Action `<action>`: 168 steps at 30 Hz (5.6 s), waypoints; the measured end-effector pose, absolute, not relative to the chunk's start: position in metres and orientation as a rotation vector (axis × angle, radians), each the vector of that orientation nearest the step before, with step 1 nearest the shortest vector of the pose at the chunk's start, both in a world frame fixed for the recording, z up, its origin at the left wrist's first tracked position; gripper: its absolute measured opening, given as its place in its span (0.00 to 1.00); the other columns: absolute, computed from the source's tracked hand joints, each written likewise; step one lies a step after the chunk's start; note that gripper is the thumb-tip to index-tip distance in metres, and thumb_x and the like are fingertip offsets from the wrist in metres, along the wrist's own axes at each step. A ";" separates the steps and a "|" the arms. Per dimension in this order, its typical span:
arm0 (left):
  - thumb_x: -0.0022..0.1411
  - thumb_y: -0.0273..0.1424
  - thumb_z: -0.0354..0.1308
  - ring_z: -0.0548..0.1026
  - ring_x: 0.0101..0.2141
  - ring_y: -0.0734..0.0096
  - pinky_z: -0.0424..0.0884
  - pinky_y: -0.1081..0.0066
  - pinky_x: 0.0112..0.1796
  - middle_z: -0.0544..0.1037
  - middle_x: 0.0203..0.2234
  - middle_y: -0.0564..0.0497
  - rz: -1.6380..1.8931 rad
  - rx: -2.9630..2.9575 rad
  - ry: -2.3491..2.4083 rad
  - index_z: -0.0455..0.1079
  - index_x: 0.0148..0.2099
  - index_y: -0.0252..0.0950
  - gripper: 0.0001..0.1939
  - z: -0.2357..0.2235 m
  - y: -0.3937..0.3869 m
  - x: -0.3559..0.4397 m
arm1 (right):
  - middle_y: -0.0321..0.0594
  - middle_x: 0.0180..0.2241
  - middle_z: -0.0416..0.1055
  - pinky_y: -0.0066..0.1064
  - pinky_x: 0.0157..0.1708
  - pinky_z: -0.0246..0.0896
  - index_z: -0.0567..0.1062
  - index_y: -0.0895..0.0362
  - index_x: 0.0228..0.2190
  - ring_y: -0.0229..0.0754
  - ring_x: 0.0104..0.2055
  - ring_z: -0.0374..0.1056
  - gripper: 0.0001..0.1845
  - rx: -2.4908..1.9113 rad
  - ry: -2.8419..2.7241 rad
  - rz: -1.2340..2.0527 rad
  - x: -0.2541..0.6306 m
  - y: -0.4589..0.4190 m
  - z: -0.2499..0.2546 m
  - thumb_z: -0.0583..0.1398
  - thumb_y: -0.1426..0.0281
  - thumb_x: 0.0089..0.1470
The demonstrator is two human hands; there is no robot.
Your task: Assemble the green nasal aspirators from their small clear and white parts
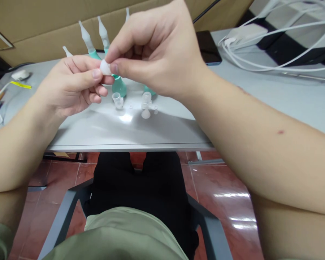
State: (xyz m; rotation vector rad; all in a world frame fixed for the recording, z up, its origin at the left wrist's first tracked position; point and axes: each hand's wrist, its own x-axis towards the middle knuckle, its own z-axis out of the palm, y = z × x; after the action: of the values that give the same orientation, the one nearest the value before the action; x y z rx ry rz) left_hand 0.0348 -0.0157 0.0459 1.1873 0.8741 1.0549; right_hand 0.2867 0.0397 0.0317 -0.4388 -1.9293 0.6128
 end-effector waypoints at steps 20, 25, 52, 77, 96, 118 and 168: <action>0.87 0.10 0.61 0.91 0.27 0.83 0.85 0.87 0.28 0.93 0.32 0.59 0.993 1.214 0.856 0.95 0.39 0.38 0.29 0.046 -0.014 0.030 | 0.26 0.38 0.92 0.27 0.46 0.90 0.98 0.37 0.37 0.37 0.42 0.91 0.09 -0.432 -1.923 1.006 0.285 0.043 0.035 0.90 0.58 0.62; 0.87 0.10 0.61 0.91 0.27 0.83 0.85 0.87 0.28 0.94 0.32 0.58 0.992 1.218 0.878 0.95 0.38 0.39 0.29 0.048 -0.016 0.030 | 0.27 0.39 0.92 0.32 0.48 0.92 0.98 0.37 0.39 0.40 0.43 0.93 0.08 -0.462 -1.967 0.990 0.289 0.041 0.037 0.88 0.55 0.66; 0.70 0.16 0.78 0.93 0.31 0.74 0.88 0.83 0.31 0.93 0.32 0.54 0.976 1.379 0.900 0.96 0.36 0.39 0.14 0.041 -0.015 0.025 | 0.31 0.39 0.93 0.31 0.40 0.90 0.96 0.38 0.40 0.45 0.43 0.93 0.15 -0.509 -2.006 1.247 0.288 0.044 0.035 0.91 0.55 0.55; 0.73 0.14 0.78 0.90 0.27 0.78 0.90 0.85 0.31 0.93 0.31 0.52 0.929 1.332 0.865 0.95 0.36 0.36 0.15 0.043 -0.016 0.023 | 0.27 0.38 0.93 0.29 0.41 0.91 0.93 0.39 0.36 0.43 0.41 0.94 0.19 -0.458 -1.924 1.420 0.283 0.049 0.024 0.93 0.57 0.50; 0.84 0.17 0.69 0.91 0.29 0.80 0.85 0.87 0.32 0.92 0.30 0.52 1.023 1.180 0.883 0.94 0.35 0.35 0.22 0.046 -0.007 0.027 | 0.33 0.40 0.91 0.33 0.43 0.87 0.95 0.40 0.36 0.44 0.41 0.88 0.11 -0.436 -1.846 0.740 0.274 0.033 0.023 0.89 0.62 0.64; 0.86 0.14 0.67 0.90 0.28 0.81 0.85 0.86 0.31 0.90 0.28 0.56 1.025 1.223 0.877 0.93 0.35 0.36 0.25 0.045 -0.008 0.026 | 0.31 0.43 0.86 0.26 0.42 0.80 0.83 0.43 0.45 0.37 0.43 0.85 0.07 -0.338 -2.104 0.532 0.278 0.053 0.014 0.71 0.70 0.75; 0.73 0.15 0.75 0.94 0.31 0.75 0.90 0.85 0.34 0.94 0.32 0.55 0.951 1.384 0.858 0.96 0.36 0.40 0.17 0.044 -0.016 0.019 | 0.31 0.40 0.93 0.33 0.44 0.92 0.95 0.46 0.42 0.46 0.42 0.94 0.16 -0.465 -1.958 1.346 0.281 0.038 0.035 0.88 0.61 0.53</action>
State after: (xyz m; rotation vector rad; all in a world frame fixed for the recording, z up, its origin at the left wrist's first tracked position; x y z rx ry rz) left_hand 0.0189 -0.0156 0.0438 1.3838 0.8584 0.9509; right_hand 0.2807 0.0377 0.0351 -0.4645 -1.9580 1.3461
